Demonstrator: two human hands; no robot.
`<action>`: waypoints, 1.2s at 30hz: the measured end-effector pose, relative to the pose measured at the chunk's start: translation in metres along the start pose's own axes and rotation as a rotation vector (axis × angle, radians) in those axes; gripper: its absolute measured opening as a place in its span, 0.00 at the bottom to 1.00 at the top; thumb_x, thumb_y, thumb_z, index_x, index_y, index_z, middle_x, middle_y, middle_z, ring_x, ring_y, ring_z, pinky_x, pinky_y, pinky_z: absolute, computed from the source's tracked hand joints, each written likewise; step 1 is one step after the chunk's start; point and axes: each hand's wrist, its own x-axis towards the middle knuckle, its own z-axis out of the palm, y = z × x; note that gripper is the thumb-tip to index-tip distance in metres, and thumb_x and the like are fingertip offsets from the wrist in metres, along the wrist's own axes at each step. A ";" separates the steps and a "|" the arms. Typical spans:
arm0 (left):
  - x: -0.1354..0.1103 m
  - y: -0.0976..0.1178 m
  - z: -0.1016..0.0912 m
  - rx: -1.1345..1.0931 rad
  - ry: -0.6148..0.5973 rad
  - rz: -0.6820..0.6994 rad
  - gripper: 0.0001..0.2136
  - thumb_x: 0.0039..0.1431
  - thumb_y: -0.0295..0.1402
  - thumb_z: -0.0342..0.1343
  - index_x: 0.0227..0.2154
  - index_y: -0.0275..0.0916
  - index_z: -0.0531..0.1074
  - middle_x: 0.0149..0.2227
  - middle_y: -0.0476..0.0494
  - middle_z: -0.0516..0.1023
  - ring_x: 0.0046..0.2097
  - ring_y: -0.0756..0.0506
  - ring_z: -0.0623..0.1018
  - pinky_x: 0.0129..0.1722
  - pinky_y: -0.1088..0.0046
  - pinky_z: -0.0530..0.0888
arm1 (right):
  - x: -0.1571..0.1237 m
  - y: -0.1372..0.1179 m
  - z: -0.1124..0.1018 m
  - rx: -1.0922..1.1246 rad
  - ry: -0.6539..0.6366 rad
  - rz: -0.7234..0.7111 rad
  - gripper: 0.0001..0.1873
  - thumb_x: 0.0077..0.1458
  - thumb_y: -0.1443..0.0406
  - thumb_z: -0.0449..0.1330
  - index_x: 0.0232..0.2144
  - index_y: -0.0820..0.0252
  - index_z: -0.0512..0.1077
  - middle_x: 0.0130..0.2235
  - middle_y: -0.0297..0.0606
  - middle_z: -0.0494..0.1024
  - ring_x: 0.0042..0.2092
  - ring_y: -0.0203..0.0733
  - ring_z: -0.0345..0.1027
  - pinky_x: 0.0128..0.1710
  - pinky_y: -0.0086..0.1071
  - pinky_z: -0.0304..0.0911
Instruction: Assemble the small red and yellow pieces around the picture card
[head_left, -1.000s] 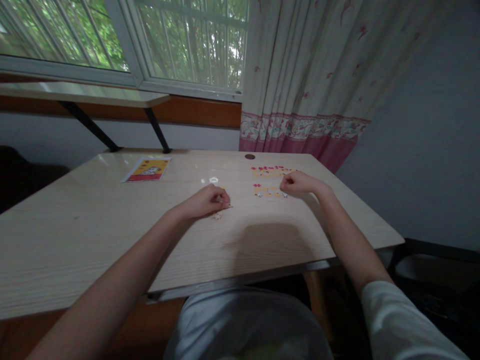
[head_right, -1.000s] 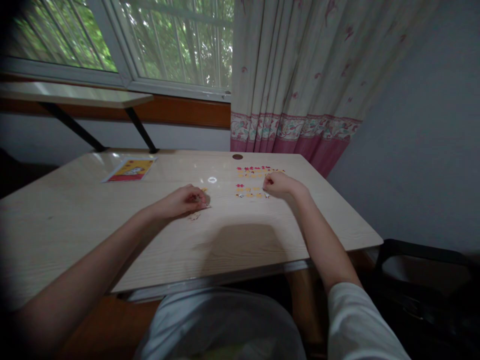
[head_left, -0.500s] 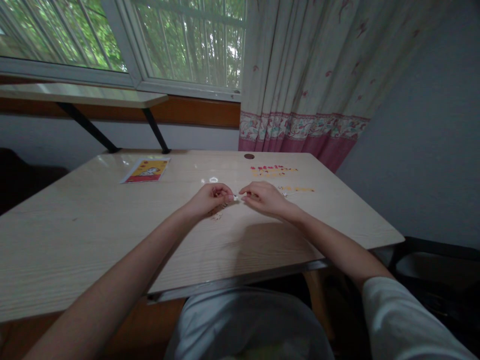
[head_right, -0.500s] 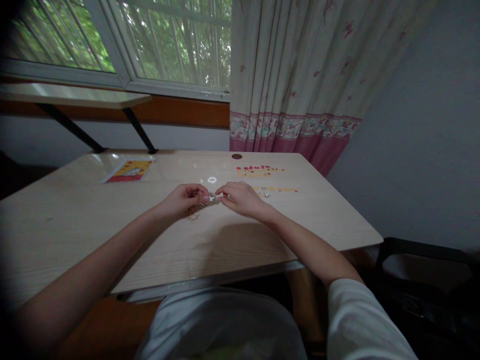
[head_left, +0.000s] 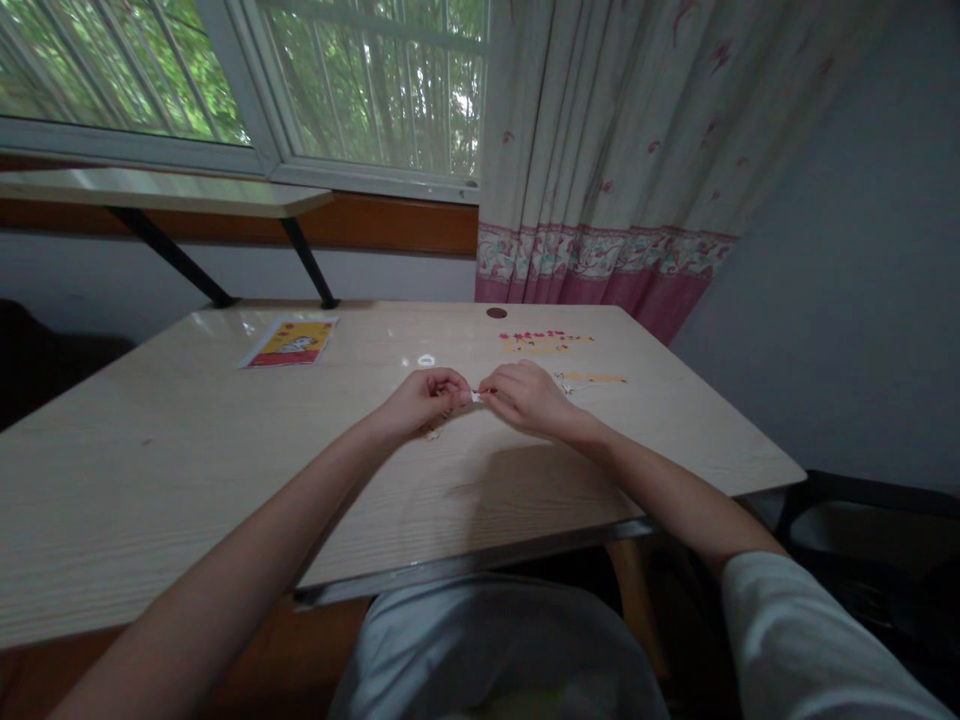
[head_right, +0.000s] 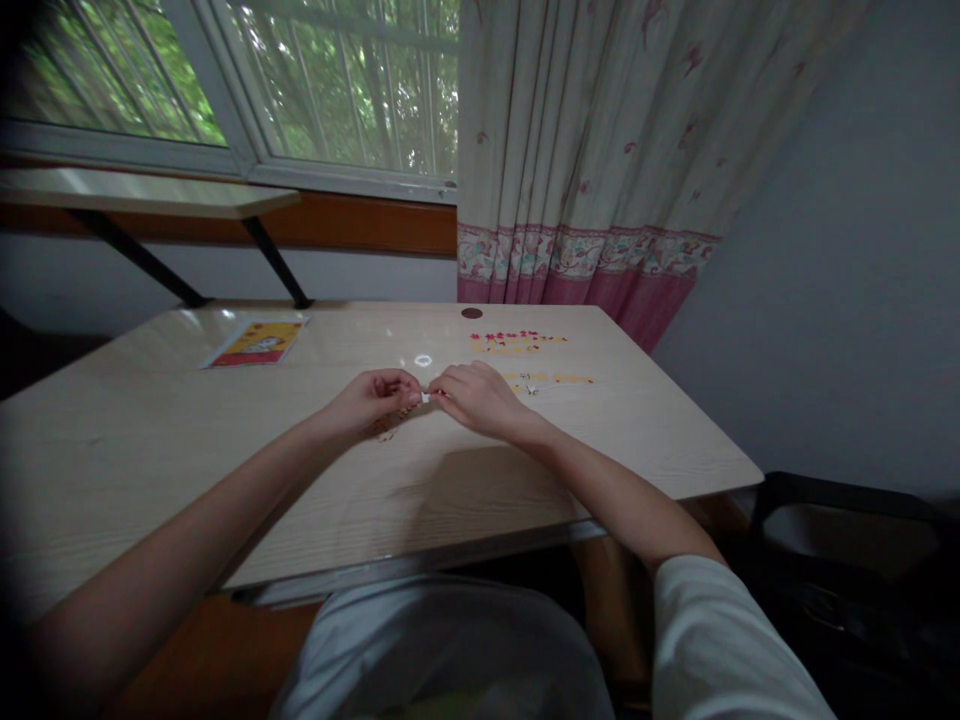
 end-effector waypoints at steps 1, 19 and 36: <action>0.000 0.000 0.000 0.003 0.007 0.008 0.15 0.44 0.41 0.64 0.29 0.35 0.71 0.23 0.50 0.70 0.23 0.54 0.66 0.21 0.78 0.58 | 0.000 0.002 0.000 -0.005 0.016 0.000 0.12 0.63 0.63 0.50 0.35 0.62 0.72 0.34 0.40 0.77 0.35 0.38 0.67 0.35 0.33 0.52; 0.005 -0.010 -0.036 1.103 -0.201 0.333 0.09 0.57 0.36 0.54 0.33 0.38 0.76 0.32 0.41 0.76 0.39 0.43 0.73 0.42 0.67 0.67 | -0.010 0.040 -0.001 -0.001 0.316 0.090 0.08 0.61 0.63 0.54 0.34 0.58 0.71 0.34 0.38 0.77 0.37 0.38 0.68 0.40 0.34 0.59; 0.003 -0.007 -0.030 1.088 -0.230 0.345 0.10 0.59 0.31 0.50 0.36 0.38 0.77 0.36 0.41 0.78 0.41 0.43 0.72 0.44 0.66 0.65 | -0.009 0.075 -0.024 0.188 -0.017 0.275 0.10 0.57 0.61 0.55 0.31 0.62 0.72 0.33 0.39 0.75 0.31 0.35 0.64 0.34 0.30 0.57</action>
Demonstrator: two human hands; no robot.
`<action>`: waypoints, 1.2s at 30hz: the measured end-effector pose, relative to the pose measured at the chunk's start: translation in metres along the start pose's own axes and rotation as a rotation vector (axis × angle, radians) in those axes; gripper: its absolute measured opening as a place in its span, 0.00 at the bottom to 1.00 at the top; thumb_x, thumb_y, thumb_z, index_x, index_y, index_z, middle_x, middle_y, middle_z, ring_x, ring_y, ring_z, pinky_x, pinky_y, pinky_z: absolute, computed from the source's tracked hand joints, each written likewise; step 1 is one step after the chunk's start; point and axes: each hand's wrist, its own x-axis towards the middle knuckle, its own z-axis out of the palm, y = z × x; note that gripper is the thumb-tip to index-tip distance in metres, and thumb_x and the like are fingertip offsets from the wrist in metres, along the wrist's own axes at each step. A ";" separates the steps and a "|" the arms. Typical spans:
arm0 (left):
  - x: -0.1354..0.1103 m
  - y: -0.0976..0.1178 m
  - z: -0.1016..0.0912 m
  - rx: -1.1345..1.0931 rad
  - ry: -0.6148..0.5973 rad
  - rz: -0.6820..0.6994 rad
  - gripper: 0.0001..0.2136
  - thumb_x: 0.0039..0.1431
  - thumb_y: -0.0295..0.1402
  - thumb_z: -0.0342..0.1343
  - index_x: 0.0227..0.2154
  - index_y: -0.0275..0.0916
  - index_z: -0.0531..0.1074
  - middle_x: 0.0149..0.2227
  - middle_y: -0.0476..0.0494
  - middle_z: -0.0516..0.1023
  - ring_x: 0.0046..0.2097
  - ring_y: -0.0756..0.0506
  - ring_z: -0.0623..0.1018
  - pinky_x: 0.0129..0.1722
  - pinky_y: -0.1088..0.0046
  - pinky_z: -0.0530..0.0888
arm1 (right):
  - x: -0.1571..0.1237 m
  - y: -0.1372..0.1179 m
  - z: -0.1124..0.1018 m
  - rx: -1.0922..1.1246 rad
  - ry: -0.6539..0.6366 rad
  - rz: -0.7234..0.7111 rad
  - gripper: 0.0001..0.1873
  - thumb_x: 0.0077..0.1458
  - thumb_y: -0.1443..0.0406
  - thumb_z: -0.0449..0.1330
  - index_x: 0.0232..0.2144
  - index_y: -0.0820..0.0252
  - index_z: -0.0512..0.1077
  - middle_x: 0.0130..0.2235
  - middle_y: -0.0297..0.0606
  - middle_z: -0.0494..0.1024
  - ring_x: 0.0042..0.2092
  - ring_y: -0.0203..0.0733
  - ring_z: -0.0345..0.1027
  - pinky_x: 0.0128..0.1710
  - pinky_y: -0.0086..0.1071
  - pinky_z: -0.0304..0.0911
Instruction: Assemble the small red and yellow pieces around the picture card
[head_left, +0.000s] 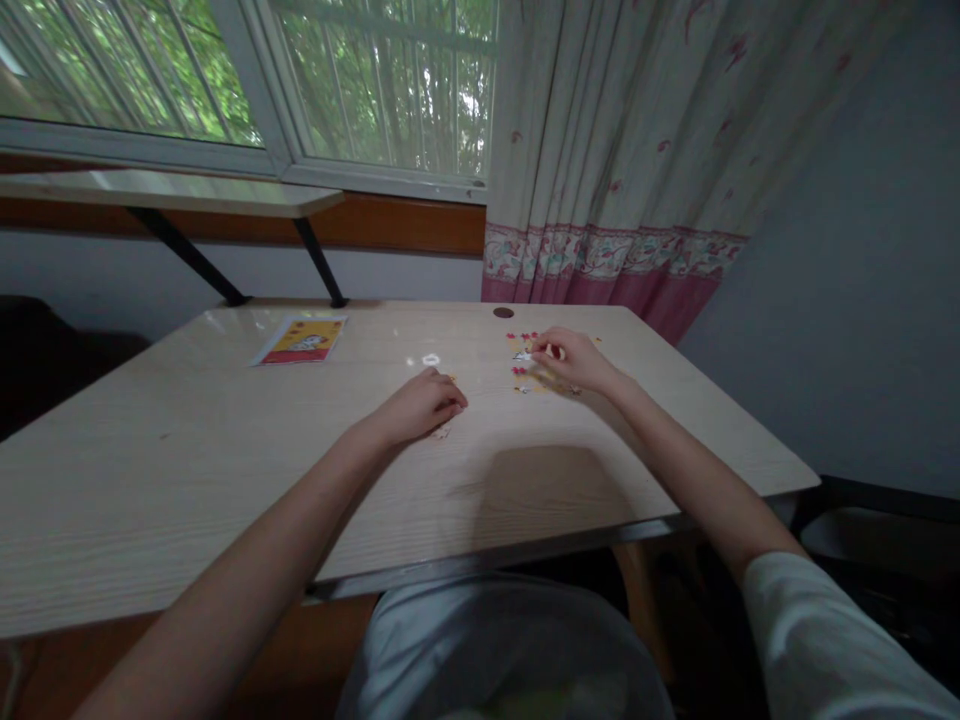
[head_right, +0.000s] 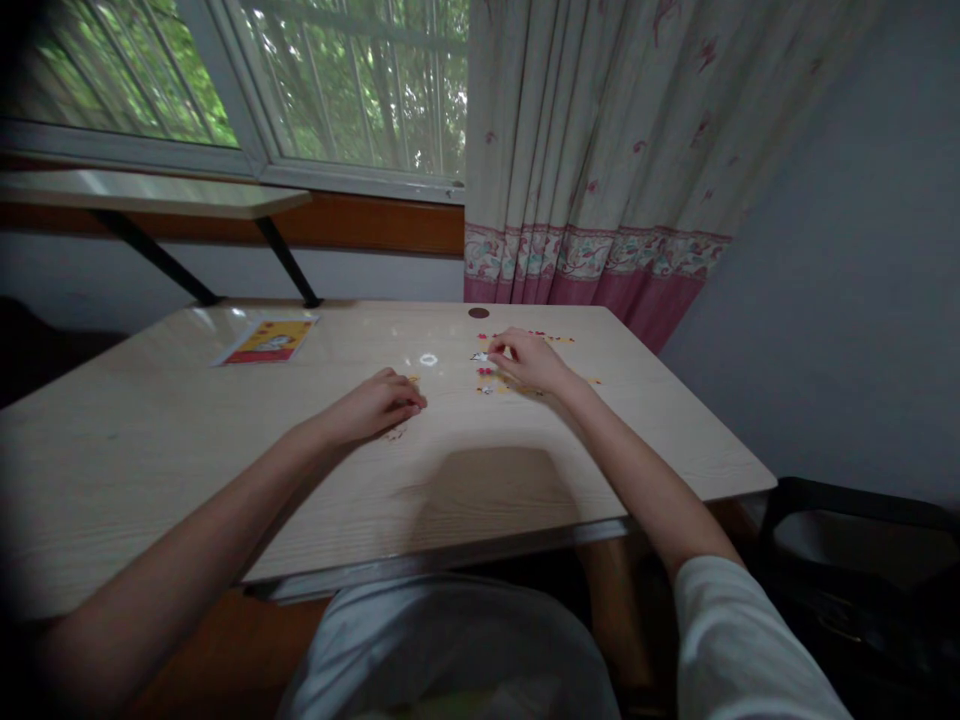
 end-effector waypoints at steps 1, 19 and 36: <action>0.000 0.000 0.000 0.001 -0.002 0.012 0.10 0.59 0.31 0.50 0.36 0.38 0.77 0.37 0.41 0.78 0.41 0.43 0.72 0.45 0.66 0.65 | 0.000 0.007 -0.005 0.013 -0.065 0.057 0.10 0.56 0.61 0.56 0.31 0.62 0.72 0.32 0.38 0.75 0.30 0.35 0.63 0.32 0.29 0.57; 0.001 0.010 -0.005 0.228 0.034 -0.161 0.12 0.56 0.40 0.53 0.33 0.37 0.76 0.35 0.39 0.75 0.40 0.40 0.70 0.42 0.64 0.65 | -0.074 0.076 -0.062 0.281 -0.511 0.640 0.23 0.43 0.48 0.61 0.29 0.63 0.72 0.24 0.34 0.69 0.25 0.32 0.56 0.25 0.28 0.51; 0.002 -0.005 0.006 0.131 -0.004 -0.228 0.11 0.56 0.40 0.54 0.32 0.38 0.75 0.34 0.41 0.76 0.39 0.42 0.72 0.43 0.65 0.63 | -0.076 0.084 -0.050 0.132 -0.509 0.611 0.19 0.42 0.52 0.60 0.27 0.63 0.74 0.24 0.36 0.72 0.26 0.34 0.60 0.27 0.29 0.54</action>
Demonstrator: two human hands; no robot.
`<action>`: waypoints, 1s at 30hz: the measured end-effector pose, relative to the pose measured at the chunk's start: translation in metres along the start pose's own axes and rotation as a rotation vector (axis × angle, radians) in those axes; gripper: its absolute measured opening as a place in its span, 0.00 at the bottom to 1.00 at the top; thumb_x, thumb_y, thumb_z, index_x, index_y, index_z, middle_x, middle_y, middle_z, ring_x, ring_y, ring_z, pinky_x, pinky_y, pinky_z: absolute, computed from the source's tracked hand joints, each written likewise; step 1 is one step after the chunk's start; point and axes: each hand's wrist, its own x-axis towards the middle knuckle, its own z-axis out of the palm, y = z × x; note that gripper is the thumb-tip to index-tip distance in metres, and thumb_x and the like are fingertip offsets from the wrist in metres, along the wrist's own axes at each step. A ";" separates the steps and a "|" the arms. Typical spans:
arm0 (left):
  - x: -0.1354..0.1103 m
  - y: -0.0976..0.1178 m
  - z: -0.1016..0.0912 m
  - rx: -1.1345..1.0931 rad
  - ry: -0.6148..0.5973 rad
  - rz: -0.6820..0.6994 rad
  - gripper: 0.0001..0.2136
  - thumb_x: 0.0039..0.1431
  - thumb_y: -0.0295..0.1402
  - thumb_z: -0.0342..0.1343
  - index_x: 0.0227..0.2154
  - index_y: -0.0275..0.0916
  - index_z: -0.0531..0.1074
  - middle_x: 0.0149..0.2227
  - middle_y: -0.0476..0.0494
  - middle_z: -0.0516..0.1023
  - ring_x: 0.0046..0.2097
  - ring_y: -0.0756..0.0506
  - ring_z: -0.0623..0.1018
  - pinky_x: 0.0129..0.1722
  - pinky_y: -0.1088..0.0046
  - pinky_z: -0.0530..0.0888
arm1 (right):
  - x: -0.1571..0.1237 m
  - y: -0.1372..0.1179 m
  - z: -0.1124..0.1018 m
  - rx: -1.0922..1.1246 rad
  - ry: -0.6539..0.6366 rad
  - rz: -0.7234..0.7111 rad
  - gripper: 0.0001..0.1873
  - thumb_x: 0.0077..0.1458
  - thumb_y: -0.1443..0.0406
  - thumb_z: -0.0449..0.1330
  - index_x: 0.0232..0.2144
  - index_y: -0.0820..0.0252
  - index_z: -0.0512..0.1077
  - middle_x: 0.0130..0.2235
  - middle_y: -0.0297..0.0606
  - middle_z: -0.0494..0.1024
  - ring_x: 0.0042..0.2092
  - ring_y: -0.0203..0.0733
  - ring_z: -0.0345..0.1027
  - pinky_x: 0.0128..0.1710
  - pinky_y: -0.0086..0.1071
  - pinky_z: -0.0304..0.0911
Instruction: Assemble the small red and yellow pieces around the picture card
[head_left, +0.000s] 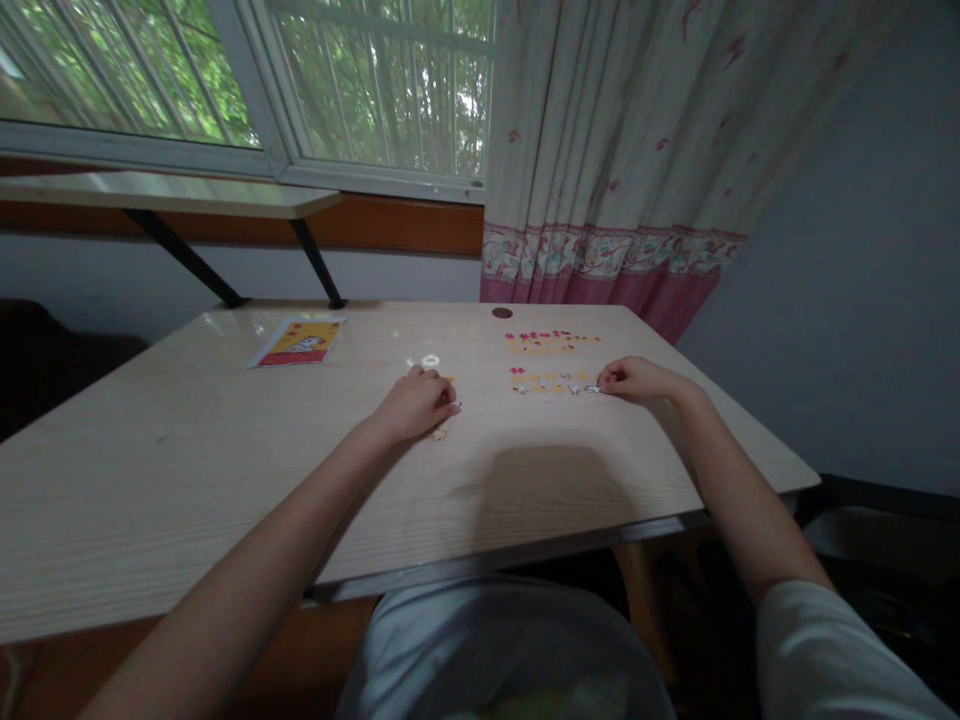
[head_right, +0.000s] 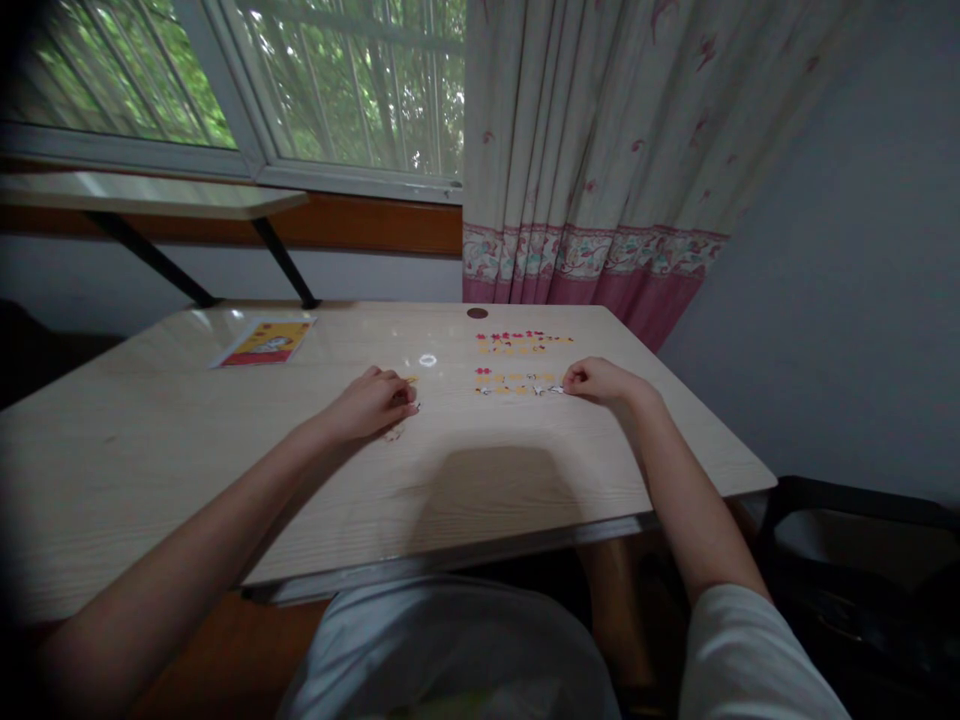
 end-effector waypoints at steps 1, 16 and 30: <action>0.001 -0.001 0.001 -0.008 0.003 0.000 0.11 0.56 0.40 0.55 0.32 0.38 0.74 0.33 0.41 0.76 0.39 0.42 0.72 0.43 0.65 0.63 | 0.000 0.000 0.000 -0.010 0.002 -0.004 0.19 0.42 0.52 0.60 0.27 0.63 0.74 0.24 0.36 0.72 0.26 0.34 0.60 0.27 0.29 0.54; -0.001 0.018 -0.006 -0.396 0.064 0.010 0.03 0.53 0.31 0.54 0.27 0.37 0.70 0.24 0.46 0.72 0.32 0.46 0.70 0.34 0.70 0.65 | 0.002 -0.074 0.016 -0.173 0.185 -0.308 0.12 0.53 0.63 0.54 0.32 0.62 0.76 0.27 0.37 0.75 0.28 0.36 0.64 0.30 0.29 0.56; -0.003 0.049 -0.003 -1.236 -0.049 -0.204 0.14 0.47 0.39 0.63 0.31 0.36 0.68 0.21 0.55 0.66 0.15 0.58 0.57 0.14 0.80 0.51 | 0.004 -0.147 0.092 -0.231 0.532 -0.819 0.08 0.59 0.64 0.56 0.34 0.61 0.75 0.32 0.37 0.78 0.35 0.37 0.69 0.37 0.30 0.57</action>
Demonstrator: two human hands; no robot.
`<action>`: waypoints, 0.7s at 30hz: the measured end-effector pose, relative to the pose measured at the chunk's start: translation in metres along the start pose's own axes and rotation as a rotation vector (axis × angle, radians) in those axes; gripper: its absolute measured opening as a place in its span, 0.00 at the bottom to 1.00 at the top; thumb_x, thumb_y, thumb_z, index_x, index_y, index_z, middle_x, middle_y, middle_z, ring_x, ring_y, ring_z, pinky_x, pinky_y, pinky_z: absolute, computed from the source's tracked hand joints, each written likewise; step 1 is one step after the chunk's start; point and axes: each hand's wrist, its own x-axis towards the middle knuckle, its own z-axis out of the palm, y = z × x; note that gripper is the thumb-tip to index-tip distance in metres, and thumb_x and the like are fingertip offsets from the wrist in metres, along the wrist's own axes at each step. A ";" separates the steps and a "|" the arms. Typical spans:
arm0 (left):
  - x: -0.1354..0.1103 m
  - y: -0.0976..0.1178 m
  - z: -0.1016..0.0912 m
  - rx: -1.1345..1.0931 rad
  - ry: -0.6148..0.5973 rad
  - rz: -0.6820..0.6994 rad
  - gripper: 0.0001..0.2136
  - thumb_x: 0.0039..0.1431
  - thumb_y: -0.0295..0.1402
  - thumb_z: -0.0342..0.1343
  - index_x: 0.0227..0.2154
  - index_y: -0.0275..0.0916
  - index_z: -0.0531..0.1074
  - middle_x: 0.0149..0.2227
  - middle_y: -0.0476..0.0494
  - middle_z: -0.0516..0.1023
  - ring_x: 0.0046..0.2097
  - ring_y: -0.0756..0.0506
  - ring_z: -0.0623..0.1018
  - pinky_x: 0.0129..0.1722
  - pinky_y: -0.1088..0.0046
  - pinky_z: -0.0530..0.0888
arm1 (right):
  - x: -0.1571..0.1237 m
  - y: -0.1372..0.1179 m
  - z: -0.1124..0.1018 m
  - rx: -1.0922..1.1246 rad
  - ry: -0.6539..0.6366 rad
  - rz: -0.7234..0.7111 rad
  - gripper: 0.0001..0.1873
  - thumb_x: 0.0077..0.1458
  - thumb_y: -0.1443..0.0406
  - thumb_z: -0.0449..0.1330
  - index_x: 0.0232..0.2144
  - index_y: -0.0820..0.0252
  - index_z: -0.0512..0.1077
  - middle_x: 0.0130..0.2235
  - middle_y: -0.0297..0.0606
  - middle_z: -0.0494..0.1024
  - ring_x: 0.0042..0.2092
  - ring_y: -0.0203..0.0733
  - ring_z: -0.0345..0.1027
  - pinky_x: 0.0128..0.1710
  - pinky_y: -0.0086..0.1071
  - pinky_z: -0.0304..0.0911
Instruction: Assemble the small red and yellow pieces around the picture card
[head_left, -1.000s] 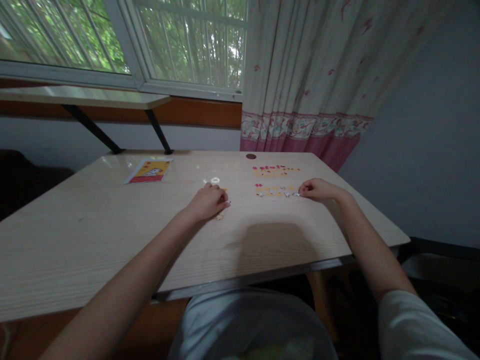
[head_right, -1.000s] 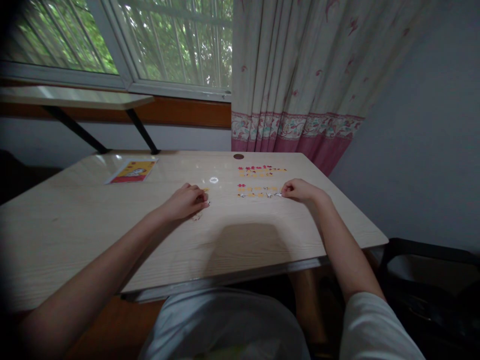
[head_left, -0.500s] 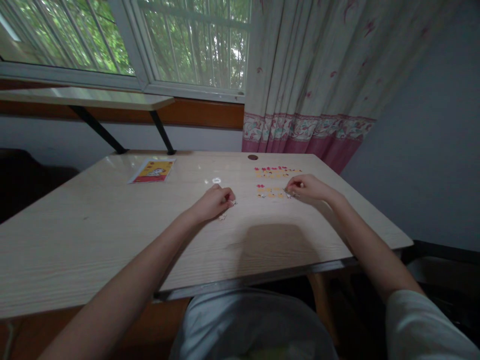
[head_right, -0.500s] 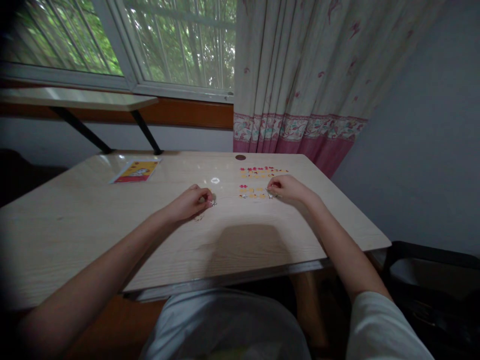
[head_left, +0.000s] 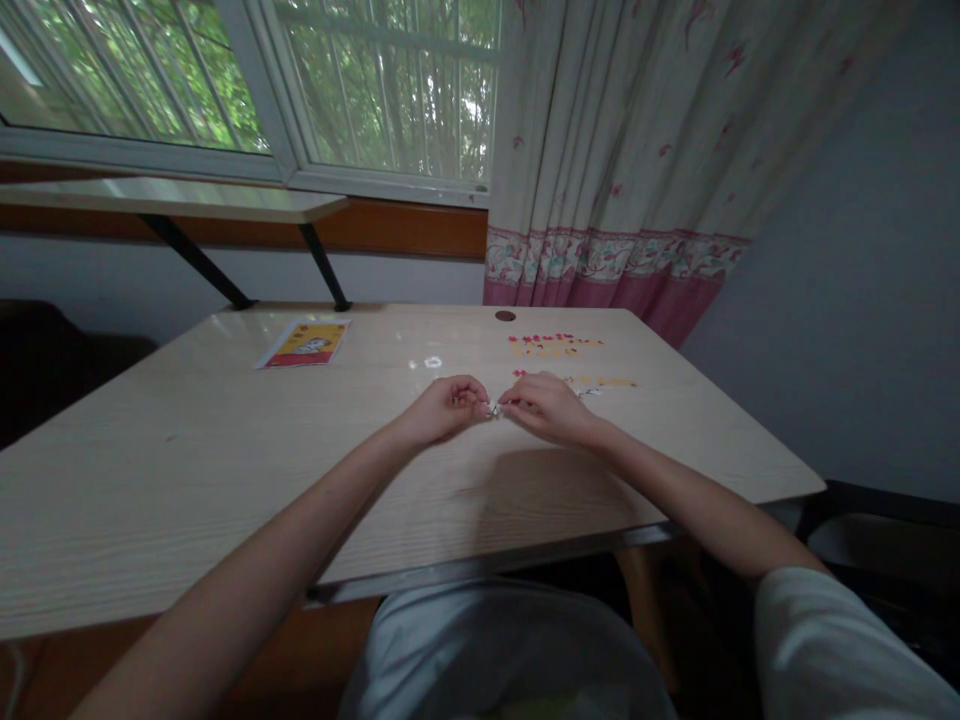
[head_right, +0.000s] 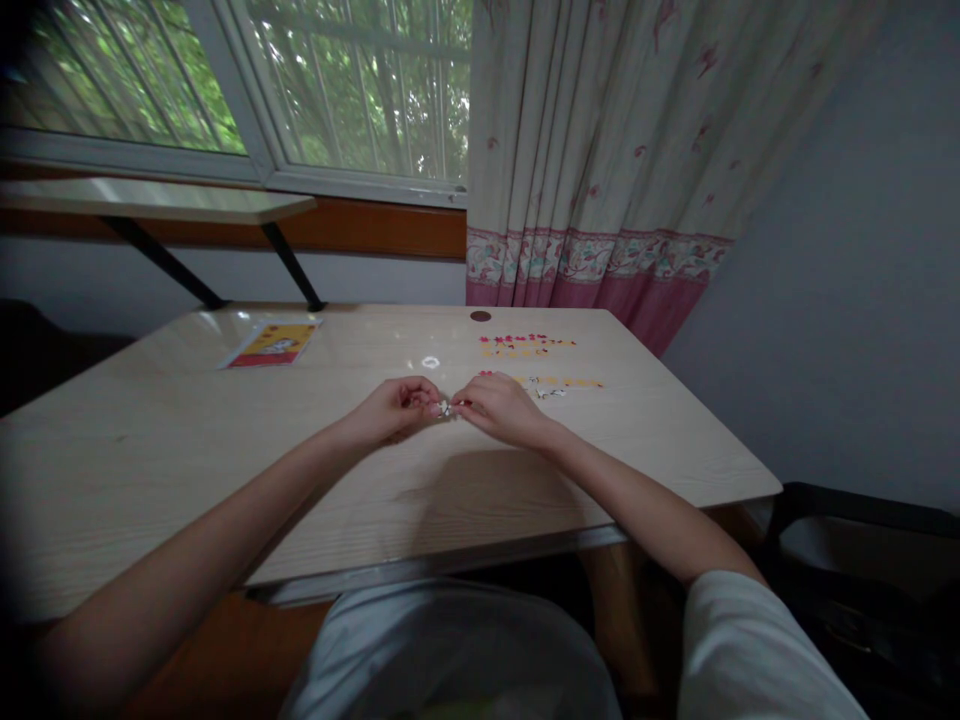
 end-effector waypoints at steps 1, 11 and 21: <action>0.000 0.000 0.001 0.000 -0.003 0.000 0.14 0.47 0.39 0.63 0.31 0.36 0.68 0.20 0.55 0.66 0.15 0.58 0.57 0.14 0.80 0.51 | 0.000 0.000 0.001 -0.004 -0.003 -0.006 0.08 0.59 0.64 0.56 0.33 0.61 0.75 0.32 0.37 0.78 0.35 0.37 0.69 0.37 0.30 0.57; 0.002 0.000 -0.002 0.126 0.037 0.040 0.11 0.53 0.37 0.57 0.35 0.36 0.70 0.21 0.54 0.67 0.16 0.57 0.58 0.17 0.79 0.55 | -0.004 0.001 0.005 -0.056 0.054 -0.017 0.10 0.61 0.63 0.54 0.34 0.60 0.74 0.33 0.37 0.79 0.36 0.37 0.69 0.38 0.32 0.56; -0.002 -0.001 -0.093 1.170 0.275 0.197 0.13 0.55 0.36 0.49 0.35 0.37 0.76 0.32 0.40 0.77 0.37 0.43 0.72 0.38 0.68 0.68 | -0.011 0.027 -0.016 -0.087 0.419 0.143 0.10 0.60 0.61 0.55 0.31 0.58 0.73 0.29 0.36 0.77 0.30 0.36 0.67 0.35 0.32 0.60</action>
